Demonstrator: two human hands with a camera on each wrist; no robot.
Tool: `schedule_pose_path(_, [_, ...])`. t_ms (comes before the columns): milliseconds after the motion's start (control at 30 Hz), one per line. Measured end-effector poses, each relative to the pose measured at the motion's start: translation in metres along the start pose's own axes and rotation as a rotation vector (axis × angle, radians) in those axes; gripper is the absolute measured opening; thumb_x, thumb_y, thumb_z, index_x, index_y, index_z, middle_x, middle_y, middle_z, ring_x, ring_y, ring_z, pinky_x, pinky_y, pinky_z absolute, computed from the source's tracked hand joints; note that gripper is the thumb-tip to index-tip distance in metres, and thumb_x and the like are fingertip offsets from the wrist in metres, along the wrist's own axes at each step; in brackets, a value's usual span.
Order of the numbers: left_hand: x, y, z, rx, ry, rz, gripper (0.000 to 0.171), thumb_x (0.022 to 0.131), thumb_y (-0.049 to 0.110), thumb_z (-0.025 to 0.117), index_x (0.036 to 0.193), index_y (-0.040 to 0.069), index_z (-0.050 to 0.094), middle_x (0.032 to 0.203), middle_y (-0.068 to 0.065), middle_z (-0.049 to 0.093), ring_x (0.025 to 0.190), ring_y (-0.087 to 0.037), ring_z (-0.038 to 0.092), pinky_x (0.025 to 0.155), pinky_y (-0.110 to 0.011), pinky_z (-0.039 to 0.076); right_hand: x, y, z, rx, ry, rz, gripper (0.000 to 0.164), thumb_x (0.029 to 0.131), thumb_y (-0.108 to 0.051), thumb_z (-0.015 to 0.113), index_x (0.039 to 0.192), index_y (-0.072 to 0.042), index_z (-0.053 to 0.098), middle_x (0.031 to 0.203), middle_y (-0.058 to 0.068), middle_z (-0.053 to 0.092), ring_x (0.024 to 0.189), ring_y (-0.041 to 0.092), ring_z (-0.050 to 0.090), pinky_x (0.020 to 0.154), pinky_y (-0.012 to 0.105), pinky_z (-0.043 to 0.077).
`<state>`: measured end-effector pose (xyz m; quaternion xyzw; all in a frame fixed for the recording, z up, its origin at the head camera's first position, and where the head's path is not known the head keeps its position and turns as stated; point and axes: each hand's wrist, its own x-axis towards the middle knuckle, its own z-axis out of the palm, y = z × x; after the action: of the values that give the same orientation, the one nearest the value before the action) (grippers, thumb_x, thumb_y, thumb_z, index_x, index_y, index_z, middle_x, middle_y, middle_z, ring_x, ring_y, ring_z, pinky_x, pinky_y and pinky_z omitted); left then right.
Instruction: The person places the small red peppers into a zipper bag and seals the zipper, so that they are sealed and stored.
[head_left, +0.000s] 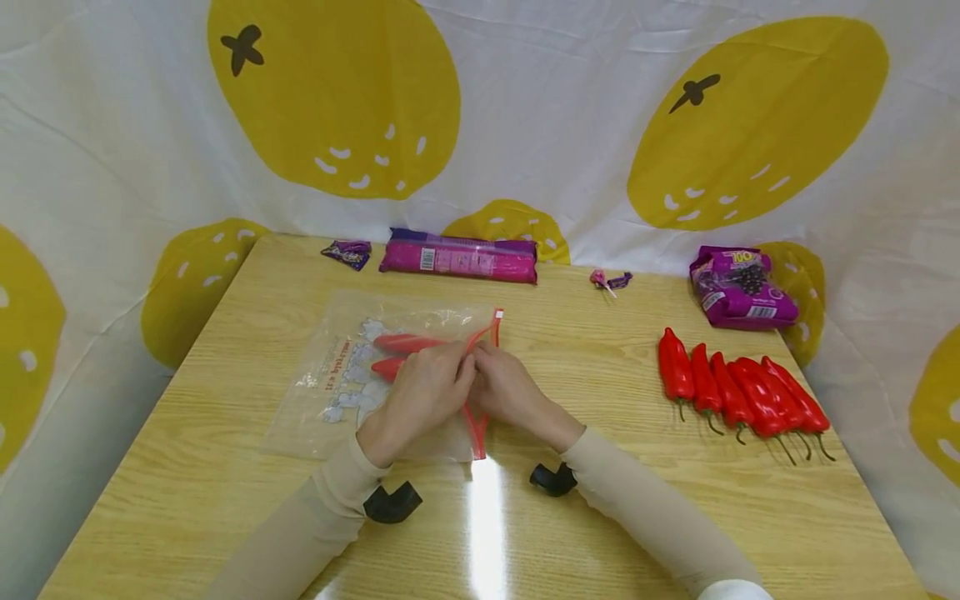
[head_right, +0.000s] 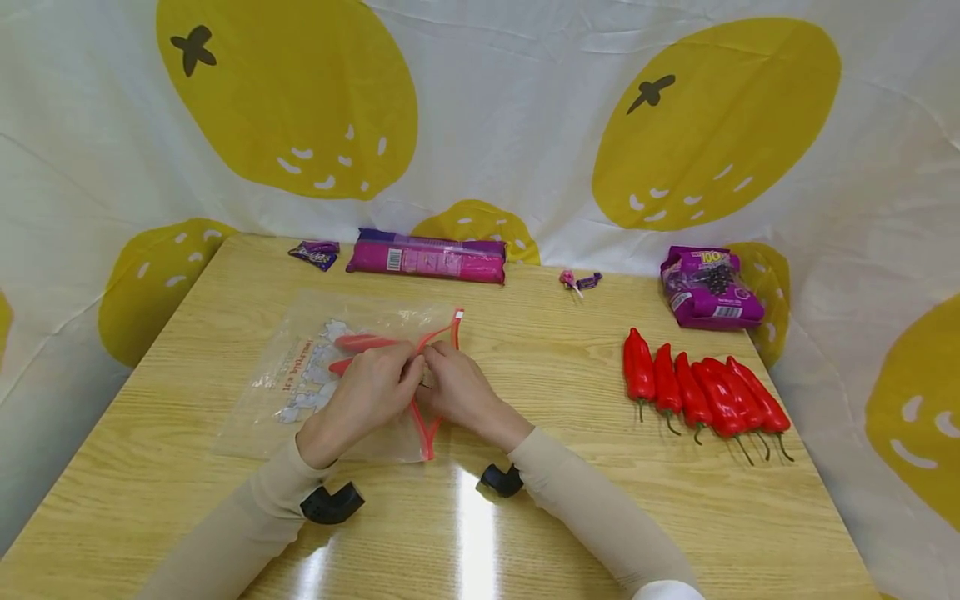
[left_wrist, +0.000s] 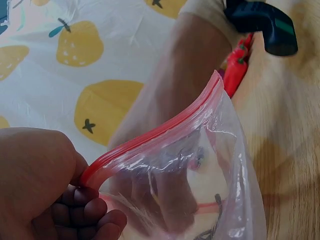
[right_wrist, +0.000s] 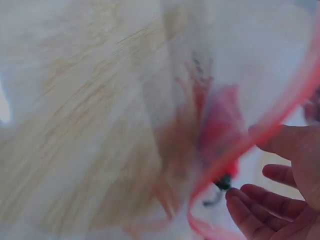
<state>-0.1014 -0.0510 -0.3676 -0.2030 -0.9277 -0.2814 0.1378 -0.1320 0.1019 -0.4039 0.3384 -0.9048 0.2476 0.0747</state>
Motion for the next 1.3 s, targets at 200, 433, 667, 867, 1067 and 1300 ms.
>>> schedule_pose_path(200, [0.001,0.000,-0.002,-0.029,0.010,-0.001,0.027,0.089,0.015,0.050,0.063,0.014,0.045,0.053,0.004,0.037,0.044,-0.009,0.035,0.039,-0.022,0.028,-0.040,0.027,-0.042,-0.040,0.123,0.082,0.027,0.081,-0.016,0.068,0.106,-0.005,0.063,0.096,0.009,0.062,0.076,0.020,0.061,0.064,0.029,0.050])
schedule_pose_path(433, [0.002,0.001,-0.003,-0.024,0.016,-0.004,0.028,0.089,0.015,0.049,0.061,0.015,0.043,0.053,0.003,0.036,0.045,-0.010,0.035,0.040,-0.023,0.028,-0.104,0.096,-0.093,-0.482,0.302,0.306,0.032,0.077,-0.014,0.065,0.106,-0.001,0.059,0.088,0.020,0.057,0.069,0.036,0.055,0.052,0.046,0.043])
schedule_pose_path(667, [0.002,0.000,-0.003,-0.016,0.019,-0.013,0.029,0.089,0.017,0.050,0.061,0.015,0.044,0.053,0.003,0.036,0.045,-0.011,0.036,0.041,-0.024,0.028,-0.143,0.135,-0.114,-0.688,0.242,0.516,0.042,0.076,-0.022,0.067,0.096,0.011,0.053,0.083,0.033,0.048,0.069,0.049,0.047,0.051,0.055,0.039])
schedule_pose_path(867, [0.001,0.000,-0.003,-0.040,-0.017,-0.043,0.027,0.090,0.019,0.052,0.063,0.015,0.046,0.053,0.003,0.038,0.044,-0.010,0.037,0.040,-0.023,0.029,-0.154,0.146,-0.106,-0.686,0.138,0.556,0.041,0.074,-0.025,0.068,0.083,0.012,0.053,0.079,0.033,0.045,0.069,0.049,0.046,0.052,0.055,0.037])
schedule_pose_path(1067, [0.001,0.000,-0.003,-0.033,-0.008,-0.035,0.028,0.090,0.019,0.051,0.063,0.015,0.045,0.053,0.003,0.038,0.045,-0.010,0.036,0.040,-0.023,0.029,-0.151,0.146,-0.103,-0.698,0.161,0.507,0.035,0.068,-0.016,0.068,0.084,0.010,0.052,0.074,0.032,0.048,0.064,0.047,0.045,0.051,0.054,0.037])
schedule_pose_path(1300, [0.001,-0.002,-0.002,-0.025,0.021,-0.008,0.028,0.089,0.016,0.051,0.062,0.014,0.045,0.053,0.003,0.037,0.045,-0.010,0.036,0.041,-0.023,0.029,-0.133,0.123,-0.107,-0.498,0.175,0.498,0.038,0.073,-0.018,0.062,0.105,0.002,0.058,0.089,0.026,0.053,0.073,0.041,0.050,0.058,0.050,0.039])
